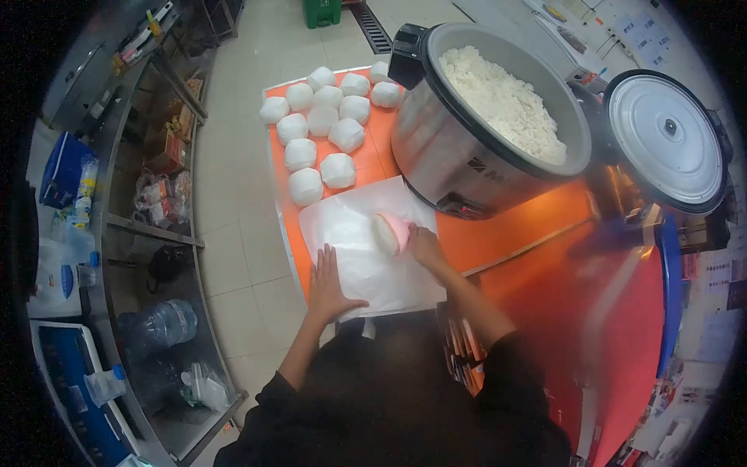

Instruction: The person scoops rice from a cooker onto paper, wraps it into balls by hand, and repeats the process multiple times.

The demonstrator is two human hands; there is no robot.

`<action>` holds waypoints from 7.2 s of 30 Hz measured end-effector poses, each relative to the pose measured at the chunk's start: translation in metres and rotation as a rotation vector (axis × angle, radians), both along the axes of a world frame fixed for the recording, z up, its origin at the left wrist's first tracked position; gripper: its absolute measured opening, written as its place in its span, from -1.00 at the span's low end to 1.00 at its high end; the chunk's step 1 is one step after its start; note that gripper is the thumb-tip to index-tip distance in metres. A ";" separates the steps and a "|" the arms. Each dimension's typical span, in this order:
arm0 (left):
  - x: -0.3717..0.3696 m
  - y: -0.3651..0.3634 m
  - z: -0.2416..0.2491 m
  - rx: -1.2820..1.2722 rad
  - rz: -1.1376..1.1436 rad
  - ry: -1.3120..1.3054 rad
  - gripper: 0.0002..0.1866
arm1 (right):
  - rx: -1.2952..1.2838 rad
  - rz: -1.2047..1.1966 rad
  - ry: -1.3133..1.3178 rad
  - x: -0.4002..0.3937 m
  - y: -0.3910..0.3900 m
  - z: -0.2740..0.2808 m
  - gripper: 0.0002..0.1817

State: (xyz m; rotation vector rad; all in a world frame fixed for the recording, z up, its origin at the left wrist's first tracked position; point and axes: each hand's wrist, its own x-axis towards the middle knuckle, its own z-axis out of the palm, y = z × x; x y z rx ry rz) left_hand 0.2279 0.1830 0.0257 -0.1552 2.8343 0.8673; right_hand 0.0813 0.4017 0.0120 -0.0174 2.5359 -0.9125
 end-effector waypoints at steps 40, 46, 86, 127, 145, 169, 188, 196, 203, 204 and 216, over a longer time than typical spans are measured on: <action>-0.025 -0.046 0.010 0.312 -0.267 0.104 -0.55 | 0.229 0.735 0.302 0.076 0.011 0.018 -0.19; -0.010 -0.016 0.027 0.431 0.226 0.300 -0.77 | 0.158 0.769 0.557 0.087 -0.006 0.046 -0.34; 0.001 0.013 -0.024 0.123 0.717 0.555 -0.78 | -0.545 0.184 0.571 0.028 0.020 -0.005 -0.76; -0.004 0.076 -0.033 -0.295 0.006 0.295 -0.41 | -0.323 0.790 0.584 0.030 -0.028 0.021 -0.65; 0.009 0.023 -0.030 -0.342 0.104 0.323 -0.43 | -0.291 0.208 0.462 0.088 -0.002 -0.012 -0.33; -0.036 0.042 -0.027 -0.029 0.258 0.212 -0.46 | -0.116 -0.026 0.691 0.090 -0.035 -0.012 -0.77; -0.016 0.065 0.042 1.294 0.286 0.629 -0.23 | -1.585 -0.729 -0.267 0.096 -0.103 0.033 -0.49; -0.047 0.049 0.067 1.523 0.872 0.287 -0.46 | -1.412 -0.363 -0.422 0.075 -0.085 0.040 -0.44; -0.035 0.039 -0.038 0.960 0.561 0.235 -0.52 | -0.932 -0.528 0.050 -0.045 -0.112 0.030 -0.35; -0.026 0.042 -0.031 0.952 0.555 0.240 -0.52 | -0.869 -0.646 0.168 -0.064 -0.125 0.026 -0.35; -0.034 -0.016 -0.007 -0.230 -0.173 0.163 -0.43 | 0.004 0.101 0.602 0.017 -0.025 -0.001 -0.43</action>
